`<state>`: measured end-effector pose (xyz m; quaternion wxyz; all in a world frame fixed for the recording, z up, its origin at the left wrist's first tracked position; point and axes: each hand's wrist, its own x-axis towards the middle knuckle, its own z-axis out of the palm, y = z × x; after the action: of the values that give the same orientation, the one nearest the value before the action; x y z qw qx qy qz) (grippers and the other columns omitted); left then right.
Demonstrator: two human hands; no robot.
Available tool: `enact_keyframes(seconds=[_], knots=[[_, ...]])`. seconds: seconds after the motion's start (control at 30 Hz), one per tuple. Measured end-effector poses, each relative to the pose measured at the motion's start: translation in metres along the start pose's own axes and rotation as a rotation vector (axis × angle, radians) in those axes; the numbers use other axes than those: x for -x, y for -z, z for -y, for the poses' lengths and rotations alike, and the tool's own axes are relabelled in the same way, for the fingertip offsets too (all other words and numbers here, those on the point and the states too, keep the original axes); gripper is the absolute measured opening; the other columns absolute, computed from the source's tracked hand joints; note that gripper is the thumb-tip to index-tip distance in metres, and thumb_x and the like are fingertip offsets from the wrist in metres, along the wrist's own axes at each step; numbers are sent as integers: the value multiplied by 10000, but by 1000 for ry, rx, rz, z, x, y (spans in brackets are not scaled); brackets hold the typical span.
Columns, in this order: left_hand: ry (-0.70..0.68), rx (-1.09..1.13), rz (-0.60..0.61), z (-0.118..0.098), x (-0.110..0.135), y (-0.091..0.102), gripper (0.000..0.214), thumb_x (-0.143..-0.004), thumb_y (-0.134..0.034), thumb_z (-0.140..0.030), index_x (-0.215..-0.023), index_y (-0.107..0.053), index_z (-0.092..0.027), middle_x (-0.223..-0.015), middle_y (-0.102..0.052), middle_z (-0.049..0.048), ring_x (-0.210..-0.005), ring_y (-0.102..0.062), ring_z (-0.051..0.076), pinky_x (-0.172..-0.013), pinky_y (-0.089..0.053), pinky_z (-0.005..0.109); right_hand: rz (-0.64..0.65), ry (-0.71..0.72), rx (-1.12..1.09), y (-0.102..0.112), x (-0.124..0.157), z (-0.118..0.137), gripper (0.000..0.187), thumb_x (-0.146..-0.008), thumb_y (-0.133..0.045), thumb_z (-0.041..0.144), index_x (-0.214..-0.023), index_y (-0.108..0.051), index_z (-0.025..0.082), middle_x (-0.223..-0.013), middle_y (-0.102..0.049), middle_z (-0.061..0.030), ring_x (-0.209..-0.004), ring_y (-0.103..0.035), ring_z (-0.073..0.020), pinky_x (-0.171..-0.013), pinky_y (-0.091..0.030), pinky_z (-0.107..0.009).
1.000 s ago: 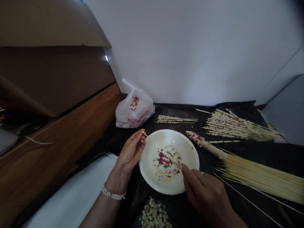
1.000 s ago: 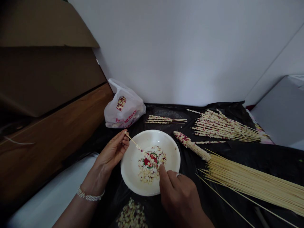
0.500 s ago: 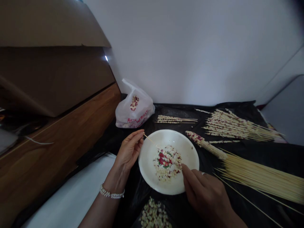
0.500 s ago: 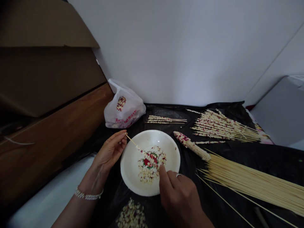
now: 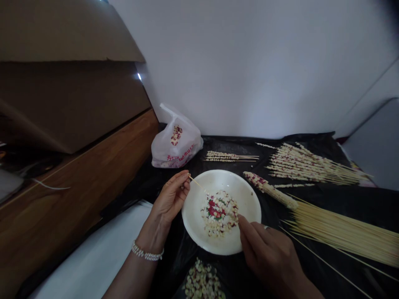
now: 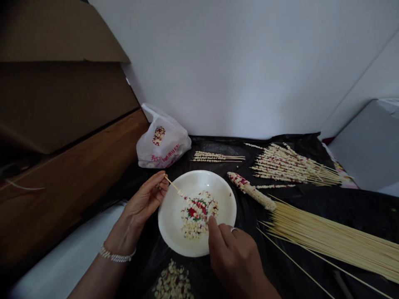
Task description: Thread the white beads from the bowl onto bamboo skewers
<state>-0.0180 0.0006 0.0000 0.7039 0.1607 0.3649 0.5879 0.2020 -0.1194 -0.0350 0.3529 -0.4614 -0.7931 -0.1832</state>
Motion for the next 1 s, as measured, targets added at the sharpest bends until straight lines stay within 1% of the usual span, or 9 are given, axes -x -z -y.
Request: enact_keyframes(seconds=[0.23, 0.4, 0.6, 0.7, 0.83, 1.0], knots=[[130, 87, 33, 1, 1, -1, 152, -836, -553, 23, -863, -665, -77, -750, -656, 66, -598, -607, 67, -569, -531, 141, -8, -4, 1, -1, -1, 0, 216, -922, -469, 73, -1050, -640, 46, -574, -621, -14, -417, -516, -119, -445, -345, -289], [170, 142, 48, 3, 1, -1, 155, -874, -522, -5, -888, -664, -66, -775, -647, 64, -613, -604, 62, -579, -529, 139, -6, 4, -18, 0, -2, 1, 217, -927, -465, 70, -1060, -633, 36, -580, -626, -20, -433, -536, -126, -444, -340, -293], [176, 101, 63, 6, 4, -2, 142, -879, -536, -31, -872, -674, -63, -766, -638, 56, -610, -592, 57, -562, -518, 132, -1, 2, -11, -1, -1, 1, 219, -917, -467, 62, -1052, -637, 33, -577, -629, -27, -423, -533, -131, -436, -334, -298], [153, 68, 67, 8, 4, -3, 120, -864, -564, -37, -870, -682, -57, -763, -634, 55, -614, -589, 55, -548, -507, 123, -9, 2, -11, -1, 1, 1, 219, -906, -479, 53, -1052, -640, 26, -571, -626, -30, -435, -549, -137, -439, -340, -298], [127, -17, 89, 14, 4, -2, 72, -819, -639, -59, -859, -698, -59, -743, -632, 44, -601, -573, 44, -555, -503, 115, 2, 0, 2, -1, 3, 1, 230, -903, -473, 53, -1049, -647, 27, -563, -622, -27, -413, -531, -134, -427, -337, -300], [178, -122, 117, 27, 9, -6, 103, -739, -736, -94, -833, -715, -58, -708, -621, 31, -602, -563, 41, -552, -488, 103, -17, -13, 9, -3, 3, 0, 223, -905, -486, 67, -1034, -661, 18, -562, -626, -35, -427, -555, -142, -434, -351, -307]])
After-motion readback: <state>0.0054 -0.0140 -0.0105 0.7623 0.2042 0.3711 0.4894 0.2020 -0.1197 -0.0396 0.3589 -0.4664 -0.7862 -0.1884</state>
